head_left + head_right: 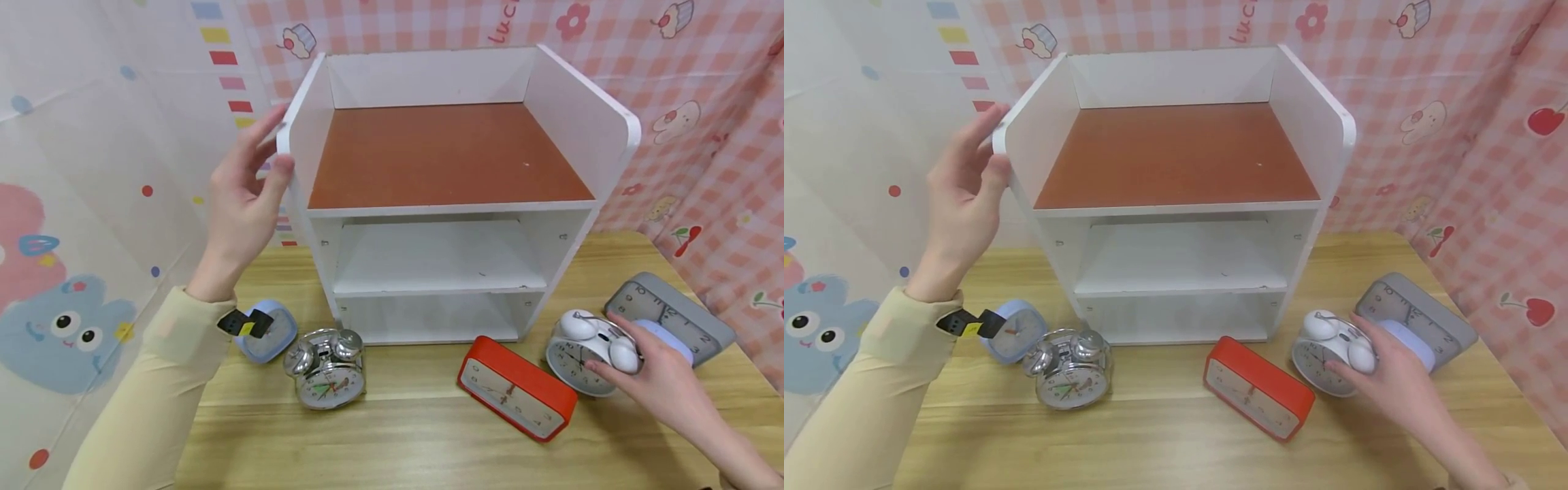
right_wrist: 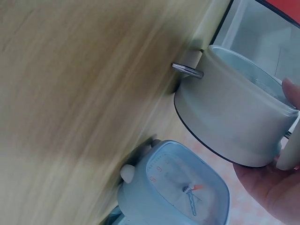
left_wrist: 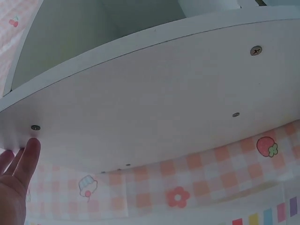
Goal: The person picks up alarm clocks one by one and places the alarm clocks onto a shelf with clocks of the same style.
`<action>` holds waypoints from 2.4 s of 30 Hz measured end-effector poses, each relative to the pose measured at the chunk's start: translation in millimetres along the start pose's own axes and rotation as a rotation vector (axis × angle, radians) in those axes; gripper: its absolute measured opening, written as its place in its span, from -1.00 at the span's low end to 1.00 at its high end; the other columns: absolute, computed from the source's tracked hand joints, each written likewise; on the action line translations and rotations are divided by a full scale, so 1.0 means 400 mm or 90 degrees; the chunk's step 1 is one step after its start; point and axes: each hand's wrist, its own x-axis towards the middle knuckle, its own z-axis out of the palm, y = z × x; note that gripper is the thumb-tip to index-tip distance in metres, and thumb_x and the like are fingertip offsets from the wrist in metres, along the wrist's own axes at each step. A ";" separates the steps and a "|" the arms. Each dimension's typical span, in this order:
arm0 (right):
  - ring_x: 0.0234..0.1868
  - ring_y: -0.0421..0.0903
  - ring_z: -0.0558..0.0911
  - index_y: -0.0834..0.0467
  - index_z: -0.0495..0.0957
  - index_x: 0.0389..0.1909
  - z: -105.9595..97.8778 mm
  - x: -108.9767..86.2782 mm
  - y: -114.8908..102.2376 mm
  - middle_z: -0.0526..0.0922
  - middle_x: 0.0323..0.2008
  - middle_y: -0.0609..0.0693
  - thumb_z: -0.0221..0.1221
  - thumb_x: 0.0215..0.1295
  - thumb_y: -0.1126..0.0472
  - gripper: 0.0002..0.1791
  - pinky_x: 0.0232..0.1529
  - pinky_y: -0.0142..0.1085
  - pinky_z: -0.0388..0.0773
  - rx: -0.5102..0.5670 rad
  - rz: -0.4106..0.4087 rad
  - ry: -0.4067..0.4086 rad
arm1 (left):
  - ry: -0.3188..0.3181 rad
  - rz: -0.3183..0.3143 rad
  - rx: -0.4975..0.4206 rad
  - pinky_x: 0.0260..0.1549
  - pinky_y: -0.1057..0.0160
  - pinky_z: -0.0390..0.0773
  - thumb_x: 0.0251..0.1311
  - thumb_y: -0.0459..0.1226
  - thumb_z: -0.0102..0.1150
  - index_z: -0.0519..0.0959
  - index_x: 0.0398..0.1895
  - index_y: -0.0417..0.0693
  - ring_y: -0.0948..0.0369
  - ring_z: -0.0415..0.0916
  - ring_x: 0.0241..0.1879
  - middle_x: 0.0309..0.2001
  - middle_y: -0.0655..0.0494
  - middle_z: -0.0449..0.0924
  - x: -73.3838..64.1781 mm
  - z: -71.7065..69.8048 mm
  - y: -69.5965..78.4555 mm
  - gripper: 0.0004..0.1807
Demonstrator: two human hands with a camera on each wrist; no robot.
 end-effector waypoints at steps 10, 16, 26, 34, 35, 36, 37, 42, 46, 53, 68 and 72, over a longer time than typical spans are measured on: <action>-0.17 -0.81 0.27 0.23 0.59 0.25 0.018 0.001 0.008 0.77 -0.11 0.33 0.70 -0.18 0.11 -0.12 -0.34 -0.70 0.32 0.043 -0.009 0.052 | -0.006 0.004 -0.020 0.09 0.52 0.68 0.57 -0.08 0.09 0.45 0.45 -0.17 0.04 0.53 0.43 0.55 0.02 0.41 0.003 -0.002 -0.009 -0.47; -0.30 -0.69 0.35 0.20 0.61 0.22 0.027 -0.004 0.017 0.77 -0.19 0.31 0.71 -0.23 0.15 -0.13 -0.45 -0.62 0.31 0.058 -0.006 0.070 | -0.008 0.006 -0.025 0.12 0.50 0.67 0.58 -0.10 0.08 0.43 0.43 -0.21 0.06 0.53 0.41 0.56 0.01 0.40 0.000 0.002 -0.012 -0.48; -0.31 -0.68 0.34 0.20 0.60 0.26 0.030 -0.009 0.018 0.75 -0.15 0.35 0.67 -0.10 0.14 -0.18 -0.47 -0.60 0.30 0.052 0.019 0.050 | -0.004 0.018 -0.030 -0.12 0.55 0.68 0.58 -0.18 0.07 0.44 0.40 -0.25 0.09 0.52 0.39 0.55 -0.03 0.41 0.002 0.006 -0.014 -0.53; -0.34 -0.64 0.34 0.19 0.59 0.26 0.029 -0.003 0.016 0.74 -0.17 0.36 0.65 -0.06 0.13 -0.20 -0.49 -0.58 0.28 0.047 0.019 0.045 | 0.000 0.009 -0.032 -0.03 0.54 0.68 0.57 -0.20 0.07 0.43 0.40 -0.25 0.07 0.53 0.39 0.55 -0.02 0.41 0.001 0.007 -0.013 -0.54; -0.34 -0.64 0.35 0.20 0.59 0.26 0.029 -0.002 0.016 0.74 -0.17 0.36 0.65 -0.06 0.14 -0.20 -0.49 -0.58 0.28 0.049 0.016 0.047 | 0.001 0.008 -0.031 -0.02 0.53 0.68 0.57 -0.20 0.07 0.43 0.40 -0.25 0.07 0.52 0.39 0.55 -0.02 0.41 0.001 0.006 -0.013 -0.54; -0.34 -0.64 0.34 0.20 0.59 0.26 0.030 -0.001 0.016 0.74 -0.17 0.36 0.65 -0.06 0.14 -0.20 -0.49 -0.58 0.28 0.049 0.015 0.048 | 0.002 0.008 -0.030 0.00 0.53 0.68 0.57 -0.20 0.07 0.43 0.40 -0.25 0.07 0.52 0.39 0.55 -0.03 0.41 0.001 0.006 -0.013 -0.54; -0.34 -0.64 0.34 0.20 0.59 0.26 0.030 0.000 0.016 0.74 -0.17 0.36 0.65 -0.06 0.14 -0.20 -0.49 -0.58 0.28 0.050 0.013 0.050 | 0.003 0.008 -0.030 0.00 0.53 0.68 0.57 -0.21 0.07 0.43 0.40 -0.26 0.08 0.52 0.40 0.55 -0.03 0.41 0.002 0.005 -0.014 -0.54; -0.34 -0.63 0.34 0.20 0.59 0.27 0.030 0.002 0.015 0.74 -0.16 0.36 0.65 -0.05 0.14 -0.20 -0.49 -0.58 0.27 0.052 0.014 0.052 | 0.003 0.009 -0.025 0.07 0.52 0.68 0.57 -0.24 0.07 0.43 0.40 -0.27 0.09 0.51 0.40 0.55 -0.05 0.41 0.003 0.005 -0.015 -0.55; -0.32 -0.66 0.35 0.19 0.60 0.26 0.026 0.000 0.012 0.74 -0.14 0.35 0.65 -0.07 0.18 -0.21 -0.48 -0.61 0.30 0.065 0.010 0.062 | 0.002 0.008 -0.019 0.09 0.52 0.67 0.57 -0.24 0.07 0.43 0.40 -0.26 0.09 0.52 0.40 0.55 -0.04 0.41 0.001 0.005 -0.014 -0.55; -0.36 -0.69 0.35 0.17 0.64 0.21 -0.004 0.002 -0.006 0.75 -0.16 0.37 0.68 -0.18 0.22 -0.21 -0.51 -0.59 0.27 0.070 -0.010 0.113 | 0.003 0.018 -0.023 0.12 0.49 0.66 0.57 -0.25 0.07 0.44 0.39 -0.28 0.10 0.51 0.40 0.54 -0.06 0.42 0.003 0.006 -0.014 -0.56; -0.19 -0.82 0.43 0.24 0.67 0.17 -0.065 0.006 -0.058 0.46 -0.02 -0.84 0.68 -0.42 0.40 -0.11 -0.36 -0.75 0.34 0.115 -0.100 0.180 | 0.004 0.007 -0.036 0.03 0.50 0.66 0.56 -0.30 0.06 0.43 0.39 -0.27 0.12 0.55 0.35 0.54 -0.04 0.42 0.002 0.005 -0.012 -0.58; -0.18 -0.81 0.44 0.26 0.67 0.18 -0.082 0.008 -0.079 0.48 0.02 -0.84 0.67 -0.44 0.43 -0.09 -0.31 -0.80 0.33 0.119 -0.112 0.175 | 0.003 -0.002 -0.030 0.05 0.50 0.67 0.57 -0.30 0.05 0.43 0.40 -0.25 0.09 0.56 0.35 0.55 0.00 0.42 0.001 0.005 -0.012 -0.57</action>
